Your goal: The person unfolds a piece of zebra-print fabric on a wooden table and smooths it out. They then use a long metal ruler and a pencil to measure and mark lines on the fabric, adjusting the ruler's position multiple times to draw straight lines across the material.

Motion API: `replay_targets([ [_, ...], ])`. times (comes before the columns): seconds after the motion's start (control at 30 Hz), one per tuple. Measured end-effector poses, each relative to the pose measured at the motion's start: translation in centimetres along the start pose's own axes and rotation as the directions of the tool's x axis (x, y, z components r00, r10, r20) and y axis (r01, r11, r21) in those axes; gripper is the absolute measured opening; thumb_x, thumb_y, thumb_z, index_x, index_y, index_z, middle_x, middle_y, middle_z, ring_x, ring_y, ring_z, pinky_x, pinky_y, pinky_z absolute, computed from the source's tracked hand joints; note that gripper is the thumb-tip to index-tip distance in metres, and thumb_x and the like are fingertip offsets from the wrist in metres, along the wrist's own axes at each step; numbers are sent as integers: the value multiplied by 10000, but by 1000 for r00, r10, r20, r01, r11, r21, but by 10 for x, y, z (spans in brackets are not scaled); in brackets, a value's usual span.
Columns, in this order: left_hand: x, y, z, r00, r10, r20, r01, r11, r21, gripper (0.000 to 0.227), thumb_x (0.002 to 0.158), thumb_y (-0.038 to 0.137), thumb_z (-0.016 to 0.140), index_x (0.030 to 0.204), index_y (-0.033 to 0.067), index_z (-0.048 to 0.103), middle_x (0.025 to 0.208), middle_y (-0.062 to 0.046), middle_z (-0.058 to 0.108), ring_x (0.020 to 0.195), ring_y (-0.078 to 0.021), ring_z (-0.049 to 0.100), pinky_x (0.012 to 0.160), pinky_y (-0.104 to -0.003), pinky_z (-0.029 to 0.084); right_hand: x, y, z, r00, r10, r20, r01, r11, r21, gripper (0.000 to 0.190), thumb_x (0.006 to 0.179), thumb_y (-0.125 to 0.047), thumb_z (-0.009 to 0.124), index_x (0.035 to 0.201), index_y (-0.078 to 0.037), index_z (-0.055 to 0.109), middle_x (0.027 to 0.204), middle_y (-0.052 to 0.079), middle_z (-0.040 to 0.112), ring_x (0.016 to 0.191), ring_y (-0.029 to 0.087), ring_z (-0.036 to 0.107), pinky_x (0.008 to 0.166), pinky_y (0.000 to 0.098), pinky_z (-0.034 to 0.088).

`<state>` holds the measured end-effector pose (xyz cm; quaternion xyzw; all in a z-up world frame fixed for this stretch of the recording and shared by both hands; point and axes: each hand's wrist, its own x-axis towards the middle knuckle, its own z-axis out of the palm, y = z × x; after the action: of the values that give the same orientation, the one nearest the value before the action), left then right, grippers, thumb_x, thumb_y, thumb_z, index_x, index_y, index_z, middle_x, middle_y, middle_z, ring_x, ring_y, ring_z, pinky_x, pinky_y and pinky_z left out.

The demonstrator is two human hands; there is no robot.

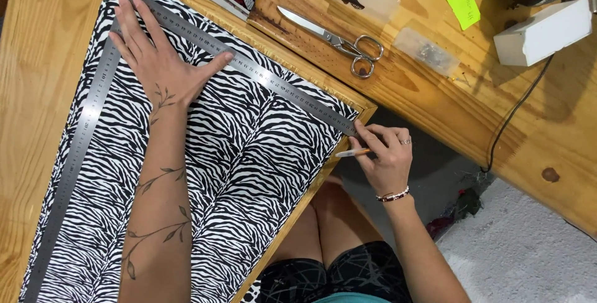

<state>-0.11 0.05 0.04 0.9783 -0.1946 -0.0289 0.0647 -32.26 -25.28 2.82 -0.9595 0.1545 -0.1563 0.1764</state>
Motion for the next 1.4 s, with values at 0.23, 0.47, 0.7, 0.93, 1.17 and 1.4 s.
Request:
replay_targets([
  [0.23,0,1,-2,1000,-8,8,8,1000,8,1489,770,1137,555,1643,74,-15,1735,-171,22,1640,-338,26,1328,-568,-11,0,-4,0,1000,27,2,-27,999,-20,305,930,-269,816,1215,-172,766,1028,26,691,861,218,524,765,343,429],
  [0.47,0,1,-2,1000,-3,-6,3,1000,2,1486,769,1136,552,1642,74,-12,1735,-169,28,1640,-332,32,1328,-568,-7,0,-5,-1,999,36,-3,-37,999,-27,304,929,-291,813,1209,-181,770,1026,15,688,868,215,514,778,348,426],
  [0.7,0,-3,5,999,10,-46,-10,1000,-10,1503,758,1148,561,1644,77,-8,1736,-162,32,1641,-331,33,1333,-576,-3,2,-6,-4,1000,-3,-6,3,998,-66,312,921,-287,831,1211,-185,773,1030,11,697,862,214,520,756,347,408],
  [0.93,1,4,-5,1000,-12,6,12,1000,-1,1490,760,1128,544,1638,69,-26,1733,-174,11,1632,-340,11,1318,-569,-22,-1,-35,0,999,-38,32,41,996,-74,459,901,-170,794,1341,-154,664,1296,44,683,834,180,587,769,340,473],
  [1.17,0,5,-8,1000,-3,4,3,1000,-13,1478,764,1109,557,1634,61,-19,1726,-185,19,1624,-346,16,1310,-581,-14,0,-63,21,972,-36,231,81,978,-190,574,948,-171,662,1497,-118,505,1557,14,496,832,232,499,696,350,408],
  [1.4,0,2,0,1000,-5,-14,5,1000,-7,1497,746,1136,526,1640,74,-35,1735,-172,-1,1637,-340,10,1319,-582,-23,3,-61,15,975,-54,215,104,967,-232,571,935,-217,678,1484,-159,532,1528,-26,532,804,238,501,715,354,433],
])
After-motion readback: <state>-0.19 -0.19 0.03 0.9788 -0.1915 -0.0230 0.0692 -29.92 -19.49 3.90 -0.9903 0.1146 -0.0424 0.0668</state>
